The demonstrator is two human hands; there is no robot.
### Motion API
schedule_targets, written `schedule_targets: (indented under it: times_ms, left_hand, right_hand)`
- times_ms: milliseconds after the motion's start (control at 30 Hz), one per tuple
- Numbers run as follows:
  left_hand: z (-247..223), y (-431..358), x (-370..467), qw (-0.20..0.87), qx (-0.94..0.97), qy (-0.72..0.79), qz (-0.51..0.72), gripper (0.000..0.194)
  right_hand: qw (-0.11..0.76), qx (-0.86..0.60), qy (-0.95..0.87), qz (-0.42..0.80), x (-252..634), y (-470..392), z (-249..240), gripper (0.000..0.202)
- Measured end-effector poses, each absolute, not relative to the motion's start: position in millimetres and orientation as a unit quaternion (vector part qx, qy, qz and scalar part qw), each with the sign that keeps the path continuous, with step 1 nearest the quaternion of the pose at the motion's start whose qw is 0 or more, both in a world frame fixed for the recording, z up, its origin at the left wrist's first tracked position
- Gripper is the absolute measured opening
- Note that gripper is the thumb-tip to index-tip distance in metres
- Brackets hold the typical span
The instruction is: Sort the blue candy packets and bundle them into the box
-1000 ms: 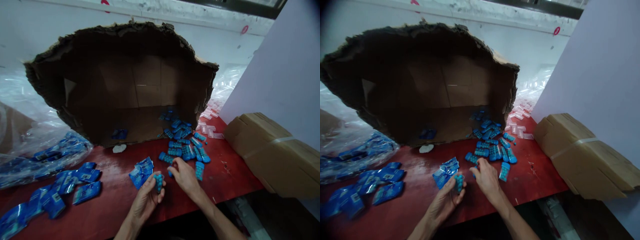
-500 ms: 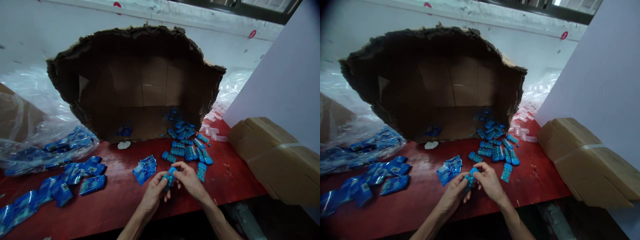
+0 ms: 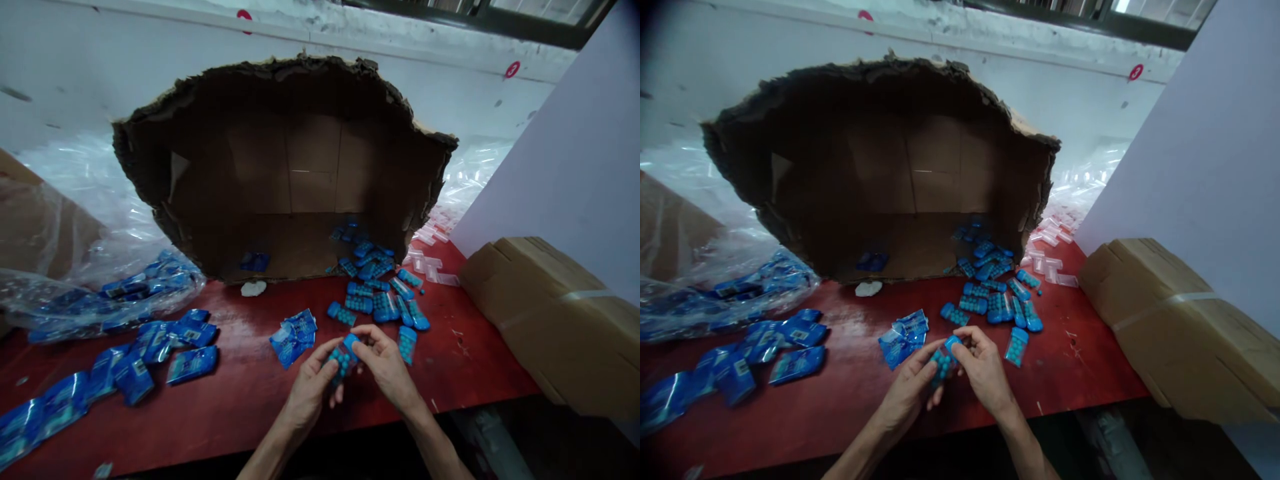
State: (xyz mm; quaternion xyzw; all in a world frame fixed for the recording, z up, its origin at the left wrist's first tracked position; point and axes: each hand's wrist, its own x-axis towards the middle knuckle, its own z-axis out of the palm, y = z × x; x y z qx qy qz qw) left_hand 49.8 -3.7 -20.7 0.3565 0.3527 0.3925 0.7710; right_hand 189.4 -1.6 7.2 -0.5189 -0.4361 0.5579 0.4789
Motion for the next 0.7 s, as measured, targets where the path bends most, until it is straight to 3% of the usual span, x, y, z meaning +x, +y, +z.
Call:
schedule_targets:
  times_ms: [133, 300, 400, 500, 633, 700]
  left_hand:
    - [-18.9, -3.7, 50.3, 0.768, 0.358, 0.353, 0.396, 0.042]
    - [-18.1, -8.1, 54.9, 0.759, 0.327, 0.378, 0.417, 0.047]
    - [-15.8, -10.3, 59.1, 0.755, 0.3, 0.393, 0.431, 0.05]
    - [-10.0, -10.1, 61.4, 0.759, 0.262, 0.4, 0.442, 0.051]
    - [3.1, -10.9, 59.2, 0.781, 0.21, 0.391, 0.44, 0.044]
    - [10.0, -13.6, 57.4, 0.793, 0.204, 0.381, 0.429, 0.043]
  right_hand:
    - [0.458, -0.541, -0.46, 0.535, 186.4, -4.6, 7.5, 0.024]
    - [0.447, -0.584, -0.531, 0.421, 182.1, -10.9, 7.8, 0.016]
    - [0.443, -0.582, -0.562, 0.385, 179.7, -16.0, 8.1, 0.022]
    - [0.413, -0.591, -0.59, 0.363, 175.3, -22.3, 6.1, 0.034]
    - [0.321, -0.631, -0.609, 0.358, 168.5, -30.9, -0.7, 0.078]
    - [0.28, -0.642, -0.626, 0.342, 167.4, -34.8, -4.3, 0.088]
